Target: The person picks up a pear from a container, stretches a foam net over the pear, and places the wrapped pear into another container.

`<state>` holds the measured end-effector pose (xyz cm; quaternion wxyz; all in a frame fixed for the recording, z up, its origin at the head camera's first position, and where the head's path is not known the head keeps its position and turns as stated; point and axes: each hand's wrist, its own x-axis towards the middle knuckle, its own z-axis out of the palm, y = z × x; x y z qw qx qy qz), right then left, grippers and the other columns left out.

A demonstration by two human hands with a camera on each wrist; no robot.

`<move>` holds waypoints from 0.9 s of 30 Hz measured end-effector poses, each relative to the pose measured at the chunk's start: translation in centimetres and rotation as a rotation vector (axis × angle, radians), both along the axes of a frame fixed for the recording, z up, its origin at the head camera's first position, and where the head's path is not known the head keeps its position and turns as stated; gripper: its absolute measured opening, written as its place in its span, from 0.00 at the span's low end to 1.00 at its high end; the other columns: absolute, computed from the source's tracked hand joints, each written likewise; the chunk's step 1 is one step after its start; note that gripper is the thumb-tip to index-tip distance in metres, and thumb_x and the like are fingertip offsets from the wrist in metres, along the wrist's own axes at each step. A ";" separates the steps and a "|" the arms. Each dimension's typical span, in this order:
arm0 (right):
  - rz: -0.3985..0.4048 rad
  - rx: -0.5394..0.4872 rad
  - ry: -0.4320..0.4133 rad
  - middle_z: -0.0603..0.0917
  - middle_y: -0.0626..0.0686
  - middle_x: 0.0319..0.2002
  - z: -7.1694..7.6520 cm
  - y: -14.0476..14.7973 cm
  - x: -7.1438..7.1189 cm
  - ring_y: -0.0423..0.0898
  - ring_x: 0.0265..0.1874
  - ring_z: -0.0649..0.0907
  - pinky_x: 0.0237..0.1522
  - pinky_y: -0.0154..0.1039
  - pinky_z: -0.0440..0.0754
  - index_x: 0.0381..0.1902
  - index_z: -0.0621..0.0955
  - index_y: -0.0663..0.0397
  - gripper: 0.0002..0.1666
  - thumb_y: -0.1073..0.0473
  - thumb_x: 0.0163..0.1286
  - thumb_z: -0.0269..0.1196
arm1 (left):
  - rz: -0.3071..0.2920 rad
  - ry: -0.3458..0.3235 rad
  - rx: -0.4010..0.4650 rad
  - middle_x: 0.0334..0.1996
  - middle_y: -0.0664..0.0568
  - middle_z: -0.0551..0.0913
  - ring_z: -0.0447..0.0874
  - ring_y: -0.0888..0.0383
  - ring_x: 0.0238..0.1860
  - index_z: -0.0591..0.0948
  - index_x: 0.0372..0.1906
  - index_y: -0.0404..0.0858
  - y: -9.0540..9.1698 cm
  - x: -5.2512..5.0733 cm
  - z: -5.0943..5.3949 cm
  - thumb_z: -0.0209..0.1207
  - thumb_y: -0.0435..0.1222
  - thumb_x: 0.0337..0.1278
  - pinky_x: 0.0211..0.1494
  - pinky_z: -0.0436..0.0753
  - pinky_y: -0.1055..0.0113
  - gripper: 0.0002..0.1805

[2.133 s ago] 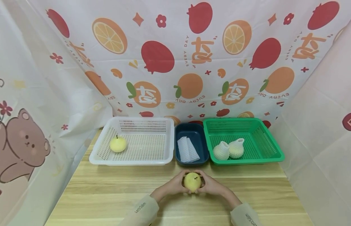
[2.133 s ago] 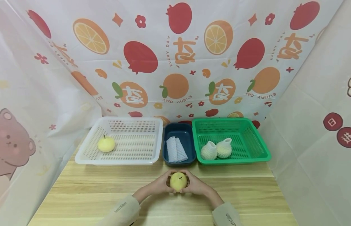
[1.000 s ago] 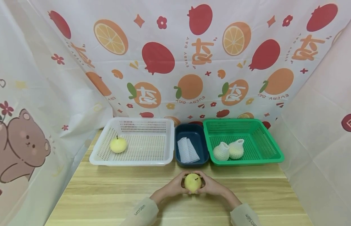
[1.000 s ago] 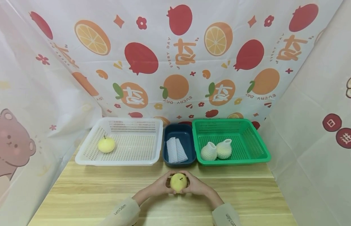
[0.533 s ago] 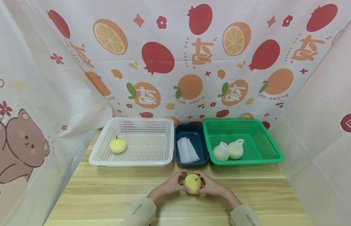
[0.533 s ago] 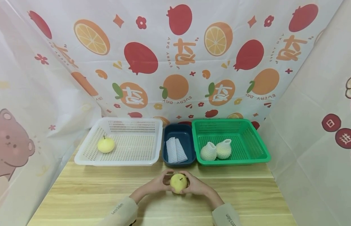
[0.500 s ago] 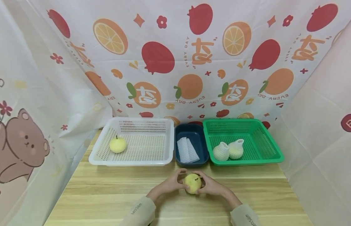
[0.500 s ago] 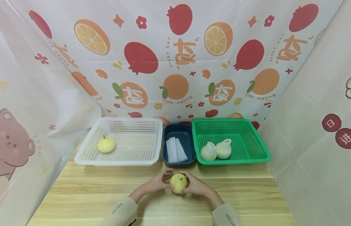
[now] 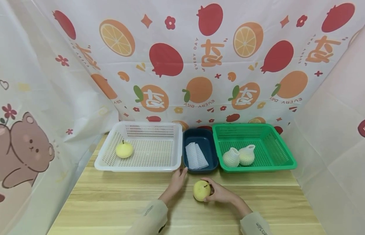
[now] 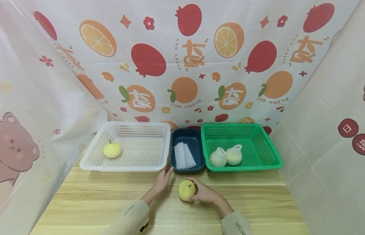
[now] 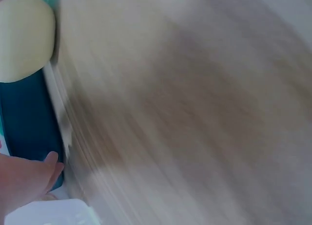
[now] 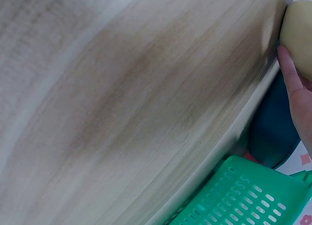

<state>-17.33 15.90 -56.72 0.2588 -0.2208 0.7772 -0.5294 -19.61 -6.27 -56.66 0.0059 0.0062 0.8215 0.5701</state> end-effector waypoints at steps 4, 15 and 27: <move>0.002 0.002 -0.004 0.65 0.59 0.57 0.0 -0.1 -0.1 0.50 0.51 0.71 0.47 0.37 0.75 0.67 0.57 0.58 0.49 0.61 0.53 0.70 | 0.053 -0.065 0.096 0.60 0.28 0.62 0.58 0.37 0.62 0.59 0.63 0.21 0.6 -0.9 -0.2 0.43 0.39 0.70 0.63 0.58 0.49 0.27; 0.014 -0.046 -0.028 0.62 0.62 0.60 0.2 0.1 0.2 0.56 0.57 0.67 0.54 0.43 0.70 0.68 0.55 0.60 0.49 0.63 0.54 0.69 | 0.134 -0.112 0.247 0.64 0.31 0.57 0.51 0.40 0.65 0.57 0.64 0.22 1.0 -1.9 -0.7 0.44 0.36 0.69 0.66 0.51 0.50 0.27; 0.057 -0.034 0.086 0.61 0.68 0.63 3.0 2.1 -0.8 0.67 0.60 0.62 0.55 0.59 0.65 0.65 0.59 0.63 0.38 0.79 0.55 0.54 | 0.127 -0.111 0.231 0.65 0.31 0.54 0.49 0.40 0.66 0.55 0.65 0.22 1.5 -1.9 0.1 0.41 0.35 0.70 0.66 0.51 0.51 0.27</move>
